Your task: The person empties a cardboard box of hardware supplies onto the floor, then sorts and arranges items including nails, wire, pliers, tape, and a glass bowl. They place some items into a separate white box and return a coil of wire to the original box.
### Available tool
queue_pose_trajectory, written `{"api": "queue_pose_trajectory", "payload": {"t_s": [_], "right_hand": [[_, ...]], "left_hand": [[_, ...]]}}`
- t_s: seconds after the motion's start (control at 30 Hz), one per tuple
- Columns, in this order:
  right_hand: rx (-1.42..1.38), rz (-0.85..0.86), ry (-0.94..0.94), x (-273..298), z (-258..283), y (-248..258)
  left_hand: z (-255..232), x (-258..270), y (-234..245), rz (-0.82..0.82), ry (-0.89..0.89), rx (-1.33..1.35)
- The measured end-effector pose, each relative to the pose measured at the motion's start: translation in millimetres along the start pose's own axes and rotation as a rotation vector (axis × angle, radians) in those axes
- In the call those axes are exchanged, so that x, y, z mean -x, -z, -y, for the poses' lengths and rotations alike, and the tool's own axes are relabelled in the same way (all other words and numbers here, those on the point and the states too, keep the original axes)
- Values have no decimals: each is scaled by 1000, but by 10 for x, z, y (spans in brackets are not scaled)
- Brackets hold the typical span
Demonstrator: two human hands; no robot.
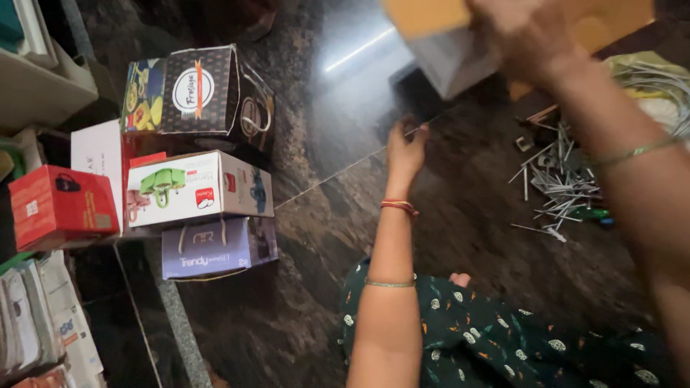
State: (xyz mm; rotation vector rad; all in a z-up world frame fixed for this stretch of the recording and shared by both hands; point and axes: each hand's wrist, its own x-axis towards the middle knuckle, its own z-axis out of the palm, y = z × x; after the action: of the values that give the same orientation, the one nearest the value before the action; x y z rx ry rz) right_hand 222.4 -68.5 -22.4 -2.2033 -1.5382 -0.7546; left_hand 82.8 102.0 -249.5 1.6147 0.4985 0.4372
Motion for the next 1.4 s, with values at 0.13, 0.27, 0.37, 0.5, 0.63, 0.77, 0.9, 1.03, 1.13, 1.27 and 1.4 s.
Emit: {"api": "queue_pose_trajectory", "payload": {"t_s": [0.13,0.27,0.37,0.5,0.63,0.77,0.9,1.03,1.13,1.27,1.4], "right_hand": [[66,253,-71,411,392,-483],[-7,350,-53,773,472,-724],[2,366,-120,857,479,-786],[81,270,-138,920,701,-729],[215,190,-142,1017,1052,-692],[255,59,-65,1120,1288,-676],[245,161,-89,1159,1068,-710],[136,196,-208,1147,498,-758],[134,212,-271,1141,358,-732],[132,184,-395,1122,327,-710],[-148,106,-469,1202,314,-695]], "left_hand": [[394,-125,27,-138,-136,21],[669,-172,-28,-47,-383,-370],[563,-141,-181,-133,-97,170],[35,-108,199,-297,195,911],[-635,-89,890,-719,62,853],[-1149,66,986,-728,-170,135],[-1294,190,882,-409,169,-648],[-1104,263,599,-167,231,-823],[-991,235,537,-92,231,-727],[-875,185,479,-105,201,-735],[-872,209,455,-104,157,-721]]}}
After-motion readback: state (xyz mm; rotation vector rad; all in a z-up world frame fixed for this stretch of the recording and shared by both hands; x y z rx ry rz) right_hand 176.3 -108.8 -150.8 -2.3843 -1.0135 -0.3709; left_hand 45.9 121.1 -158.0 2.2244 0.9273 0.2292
